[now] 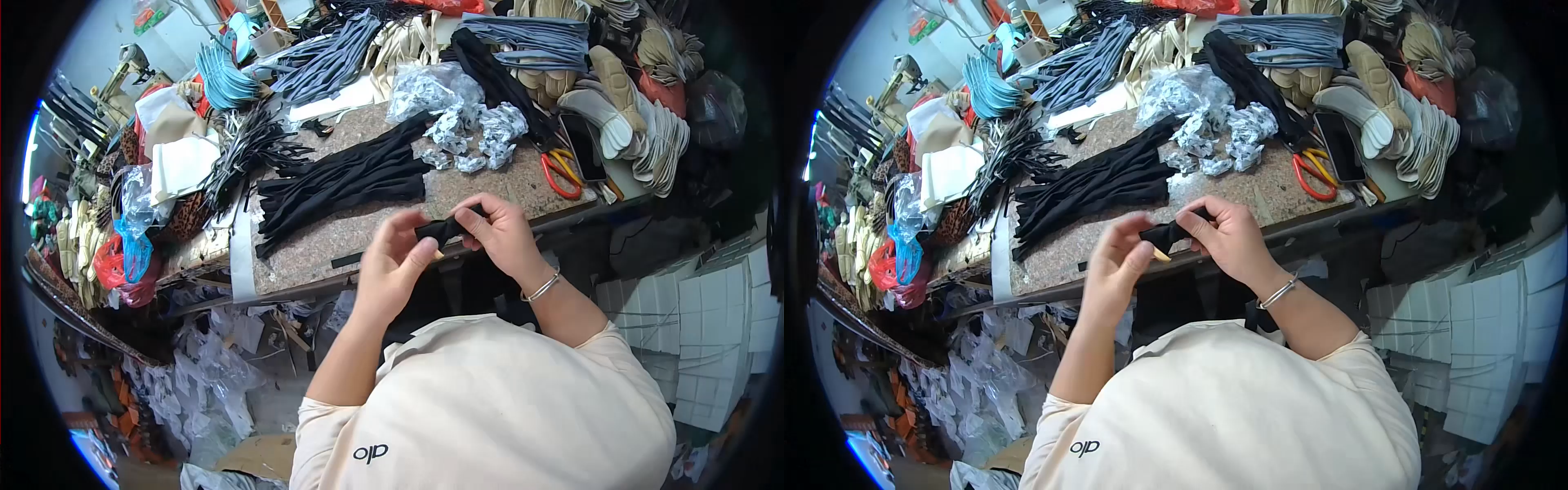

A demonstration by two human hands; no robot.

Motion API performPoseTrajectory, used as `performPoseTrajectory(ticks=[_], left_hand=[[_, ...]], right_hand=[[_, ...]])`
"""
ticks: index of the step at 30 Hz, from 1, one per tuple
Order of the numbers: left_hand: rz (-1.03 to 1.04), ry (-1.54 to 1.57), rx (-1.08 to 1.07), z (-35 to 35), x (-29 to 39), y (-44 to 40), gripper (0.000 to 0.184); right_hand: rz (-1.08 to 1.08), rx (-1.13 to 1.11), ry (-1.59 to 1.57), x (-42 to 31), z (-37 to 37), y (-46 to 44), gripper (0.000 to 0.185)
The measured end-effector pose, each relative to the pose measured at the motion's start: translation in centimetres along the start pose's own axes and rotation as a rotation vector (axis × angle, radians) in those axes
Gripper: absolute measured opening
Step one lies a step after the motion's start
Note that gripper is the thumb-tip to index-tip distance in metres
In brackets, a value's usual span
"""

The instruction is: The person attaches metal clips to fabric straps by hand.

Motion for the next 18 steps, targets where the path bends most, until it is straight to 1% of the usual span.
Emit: performPoseTrajectory(ticks=[1, 2, 4, 5, 9, 10, 14, 18], left_hand=[[-0.204, 0.271, -0.066, 0.9, -2.6, 0.3, 0.030], [-0.209, 0.264, -0.068, 0.9, -3.1, 0.6, 0.030], [-0.259, 0.357, 0.020, 0.4, -4.1, 0.8, 0.030], [-0.259, 0.378, 0.012, 1.3, -4.5, 0.4, 0.030], [-0.276, 0.361, -0.034, 1.5, -4.2, -0.1, 0.031], [-0.278, 0.359, -0.046, 1.7, -4.2, -0.2, 0.031], [-0.256, 0.265, -0.086, 2.5, -3.3, -0.4, 0.027], [-0.271, 0.171, -0.104, 2.5, -4.4, -1.2, 0.021]], right_hand=[[0.028, -0.004, -0.058, 0.3, 0.1, 0.0, 0.018], [0.060, -0.005, -0.121, 0.7, 0.4, 0.1, 0.017], [0.117, -0.014, -0.235, 1.3, 0.7, 0.3, 0.014], [0.117, -0.007, -0.213, 1.3, -0.3, 0.0, 0.014], [0.001, 0.116, 0.023, 1.1, -1.6, -0.2, 0.010], [0.000, 0.127, 0.023, 1.3, -1.8, -0.1, 0.010], [-0.356, 0.271, 0.369, -1.1, -2.0, 0.6, 0.009], [-0.397, 0.195, 0.333, -1.5, -1.1, 0.7, 0.009]])
Point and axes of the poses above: each hand's wrist, its own y-axis away from the middle knuckle, its own z-axis out of the palm, x = y × z, the point moved 8 cm from there along -y, towards the middle knuckle, and after that the axes turned 5 degrees about x, right-handed, at the moved point
